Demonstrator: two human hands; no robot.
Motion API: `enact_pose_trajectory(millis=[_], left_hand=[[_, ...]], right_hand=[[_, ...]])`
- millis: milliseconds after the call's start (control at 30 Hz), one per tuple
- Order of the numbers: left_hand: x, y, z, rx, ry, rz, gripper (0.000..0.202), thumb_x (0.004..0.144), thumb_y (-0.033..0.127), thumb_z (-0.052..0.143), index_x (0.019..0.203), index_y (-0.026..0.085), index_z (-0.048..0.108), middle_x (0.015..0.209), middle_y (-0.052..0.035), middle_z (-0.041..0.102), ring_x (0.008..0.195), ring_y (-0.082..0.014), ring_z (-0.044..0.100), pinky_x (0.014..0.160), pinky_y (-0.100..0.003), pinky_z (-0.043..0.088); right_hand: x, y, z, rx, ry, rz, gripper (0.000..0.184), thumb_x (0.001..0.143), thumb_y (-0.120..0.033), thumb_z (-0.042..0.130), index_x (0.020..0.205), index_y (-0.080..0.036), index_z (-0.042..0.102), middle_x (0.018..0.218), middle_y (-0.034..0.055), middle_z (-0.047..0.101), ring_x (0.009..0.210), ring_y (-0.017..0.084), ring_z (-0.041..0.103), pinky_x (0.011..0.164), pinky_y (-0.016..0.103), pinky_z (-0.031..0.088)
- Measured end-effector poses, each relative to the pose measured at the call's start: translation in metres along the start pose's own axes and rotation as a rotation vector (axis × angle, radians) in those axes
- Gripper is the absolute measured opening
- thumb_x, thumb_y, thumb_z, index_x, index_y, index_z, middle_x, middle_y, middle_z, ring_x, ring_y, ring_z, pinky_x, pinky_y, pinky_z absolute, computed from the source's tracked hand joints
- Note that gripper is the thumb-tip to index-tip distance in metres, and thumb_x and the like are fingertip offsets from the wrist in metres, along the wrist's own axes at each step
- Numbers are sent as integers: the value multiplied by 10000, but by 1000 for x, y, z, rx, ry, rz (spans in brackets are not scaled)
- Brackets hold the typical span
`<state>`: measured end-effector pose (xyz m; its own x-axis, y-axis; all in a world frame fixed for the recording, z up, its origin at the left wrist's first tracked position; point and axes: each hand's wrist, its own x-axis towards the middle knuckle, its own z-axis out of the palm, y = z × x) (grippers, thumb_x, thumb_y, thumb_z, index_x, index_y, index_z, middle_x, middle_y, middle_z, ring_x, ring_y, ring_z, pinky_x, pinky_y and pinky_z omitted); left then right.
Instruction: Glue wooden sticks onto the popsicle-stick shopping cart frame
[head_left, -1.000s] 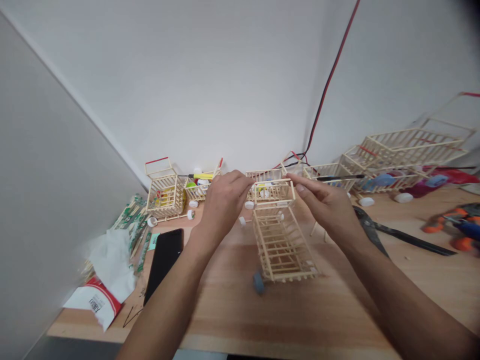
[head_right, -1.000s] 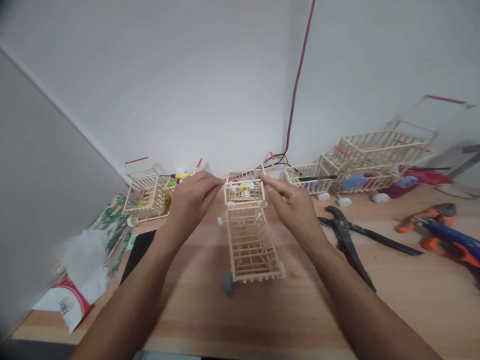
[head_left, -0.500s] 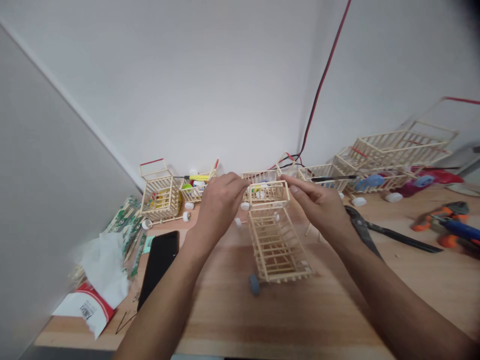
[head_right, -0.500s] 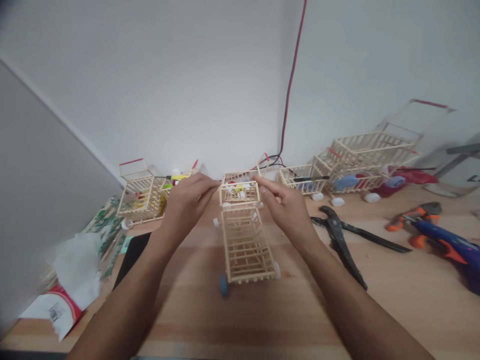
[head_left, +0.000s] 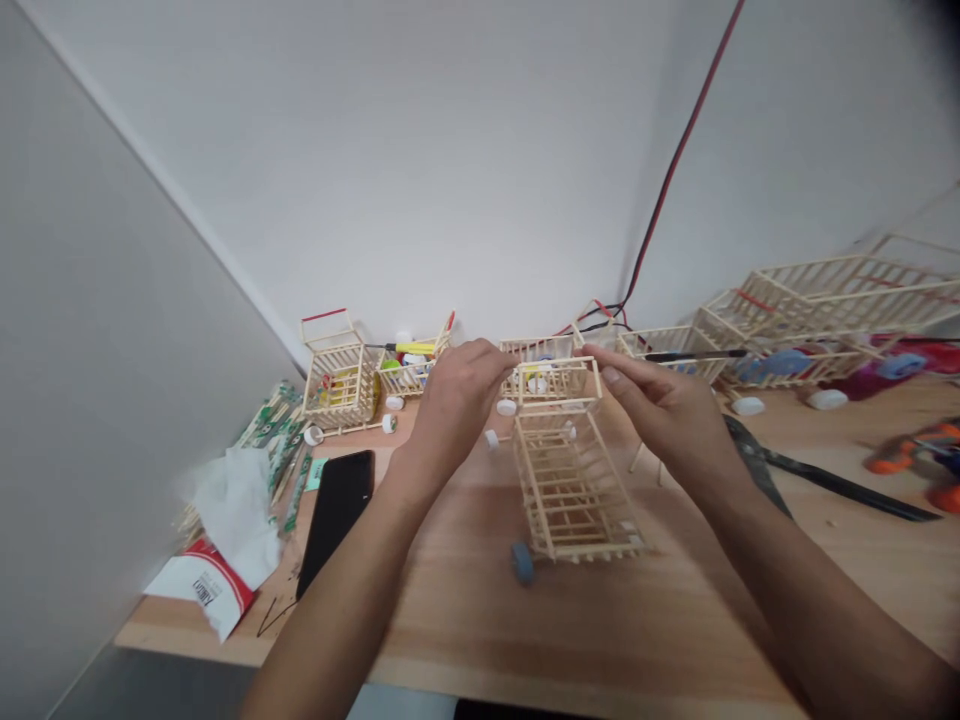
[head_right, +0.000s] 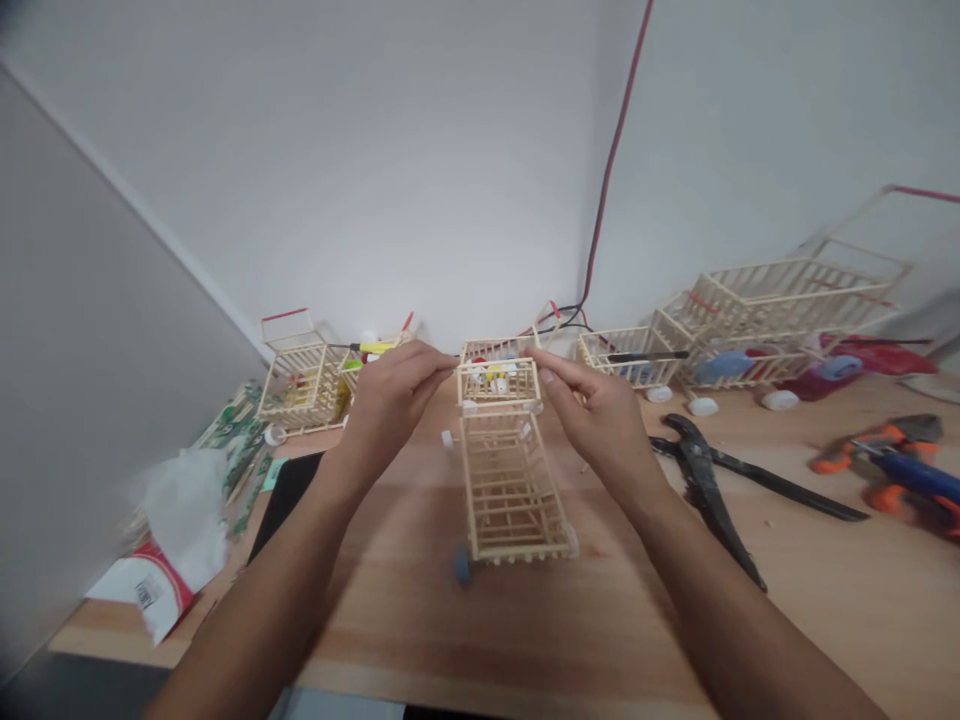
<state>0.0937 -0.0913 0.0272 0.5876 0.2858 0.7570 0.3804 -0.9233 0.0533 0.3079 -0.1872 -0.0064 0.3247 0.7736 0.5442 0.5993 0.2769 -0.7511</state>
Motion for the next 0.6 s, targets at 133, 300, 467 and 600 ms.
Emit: enact_pose_trajectory(millis=[133,300,467,600], left_hand=[[0,1,0,5,22,12,147,940,148,575,942,142,722,866,-67,739,820,-178,684,737,-299,522],[1,2,0,11,42,5,124,930,156,596,918,137,718,851,-66,733,806,-180,675,729,-300,511],[1,4,0,8,28,-34,116,928,160,598,901,151,710,839,-55,715,806,-173,664,733,-296,504],[1,5,0,21,29,-43,105,921,160,606,895,155,707,838,-52,711,806,-172,660,735,-297,500]], right_hand=[[-1,-4,0,-2,-4,5,332,918,-353,577,1219,-295,706,1225,6,710,1178,251,654,1062,462,486],[-2,-5,0,-9,6,4,328,917,-348,579,1215,-299,708,1220,14,715,1171,252,657,1055,465,494],[-2,-4,1,5,15,3,323,915,-342,585,1210,-303,709,1222,10,713,1171,248,658,1053,460,497],[-2,-3,1,4,8,3,325,917,-346,583,1213,-299,709,1225,16,712,1172,248,657,1053,454,496]])
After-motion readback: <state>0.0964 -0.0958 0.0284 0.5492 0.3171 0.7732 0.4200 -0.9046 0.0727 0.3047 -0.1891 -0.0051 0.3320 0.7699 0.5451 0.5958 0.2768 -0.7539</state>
